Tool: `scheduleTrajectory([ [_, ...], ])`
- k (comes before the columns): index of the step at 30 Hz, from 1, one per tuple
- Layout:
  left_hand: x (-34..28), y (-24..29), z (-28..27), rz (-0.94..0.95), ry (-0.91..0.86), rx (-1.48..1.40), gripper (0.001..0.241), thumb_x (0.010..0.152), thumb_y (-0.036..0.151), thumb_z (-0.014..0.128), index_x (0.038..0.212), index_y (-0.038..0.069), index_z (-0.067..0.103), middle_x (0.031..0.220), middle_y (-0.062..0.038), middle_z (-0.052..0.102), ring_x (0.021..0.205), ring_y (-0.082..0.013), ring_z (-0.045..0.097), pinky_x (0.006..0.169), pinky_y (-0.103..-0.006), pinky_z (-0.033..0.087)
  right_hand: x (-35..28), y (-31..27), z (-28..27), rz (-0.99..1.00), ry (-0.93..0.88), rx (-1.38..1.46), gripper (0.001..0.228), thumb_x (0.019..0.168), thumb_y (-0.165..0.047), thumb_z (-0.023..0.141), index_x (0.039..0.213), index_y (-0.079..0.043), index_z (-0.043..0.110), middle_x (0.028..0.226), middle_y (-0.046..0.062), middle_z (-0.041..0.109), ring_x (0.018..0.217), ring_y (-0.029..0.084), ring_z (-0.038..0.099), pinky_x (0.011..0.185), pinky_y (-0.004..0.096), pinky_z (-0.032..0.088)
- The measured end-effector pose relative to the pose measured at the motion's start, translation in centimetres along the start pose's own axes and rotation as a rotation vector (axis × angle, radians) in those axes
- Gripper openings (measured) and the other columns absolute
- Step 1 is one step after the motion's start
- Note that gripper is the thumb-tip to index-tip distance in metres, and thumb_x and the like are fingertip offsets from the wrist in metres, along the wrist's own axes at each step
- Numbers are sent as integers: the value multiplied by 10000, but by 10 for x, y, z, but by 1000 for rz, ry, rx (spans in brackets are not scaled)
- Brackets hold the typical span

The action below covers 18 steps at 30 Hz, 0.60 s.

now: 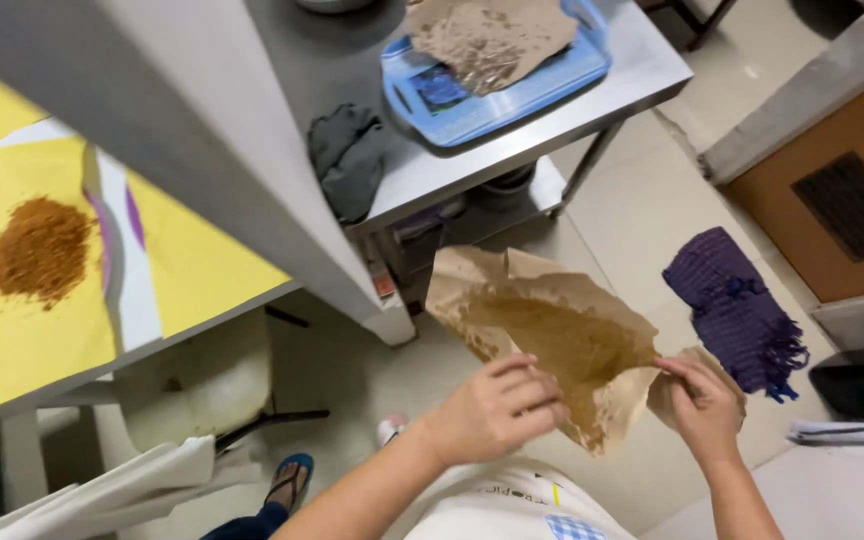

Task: Stirring food in a wok and transferring fried food from a tray into paper packaging.

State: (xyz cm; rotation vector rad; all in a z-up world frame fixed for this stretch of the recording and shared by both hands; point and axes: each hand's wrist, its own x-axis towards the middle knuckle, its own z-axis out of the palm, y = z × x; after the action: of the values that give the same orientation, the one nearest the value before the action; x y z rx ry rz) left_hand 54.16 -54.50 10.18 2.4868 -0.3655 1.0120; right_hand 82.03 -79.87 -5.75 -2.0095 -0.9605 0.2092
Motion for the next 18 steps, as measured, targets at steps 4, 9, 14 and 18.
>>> scheduleTrajectory([
  [4,31,-42,15,-63,51,141,153,1068,35,603,1027,81,743,1051,-95,772,989,-229,755,1105,-460,512,58,26,-21,75,76,-227,283,1034,-48,661,1181,-224,827,1268,-45,785,1124,63,702,852,231,594],
  [9,48,-116,9,-165,133,223,155,1007,-21,643,1075,43,766,1084,-138,774,984,-280,764,1077,-511,530,177,-15,-14,-56,42,-40,308,1009,107,583,1164,-40,804,1215,130,776,1162,233,714,1085,339,591],
  [14,49,-218,7,-273,308,458,191,949,89,724,1102,175,801,1066,-11,775,1011,-215,771,1084,-473,542,327,-19,33,-267,149,57,392,927,160,658,1092,-139,850,1054,77,787,1082,328,742,1029,447,557],
  [18,65,-298,-8,-406,395,546,198,916,12,748,1066,131,795,1060,-26,782,1001,-236,769,1070,-461,545,459,-29,68,-396,95,20,373,876,166,674,1085,-92,844,1043,118,779,1060,380,735,998,471,571],
])
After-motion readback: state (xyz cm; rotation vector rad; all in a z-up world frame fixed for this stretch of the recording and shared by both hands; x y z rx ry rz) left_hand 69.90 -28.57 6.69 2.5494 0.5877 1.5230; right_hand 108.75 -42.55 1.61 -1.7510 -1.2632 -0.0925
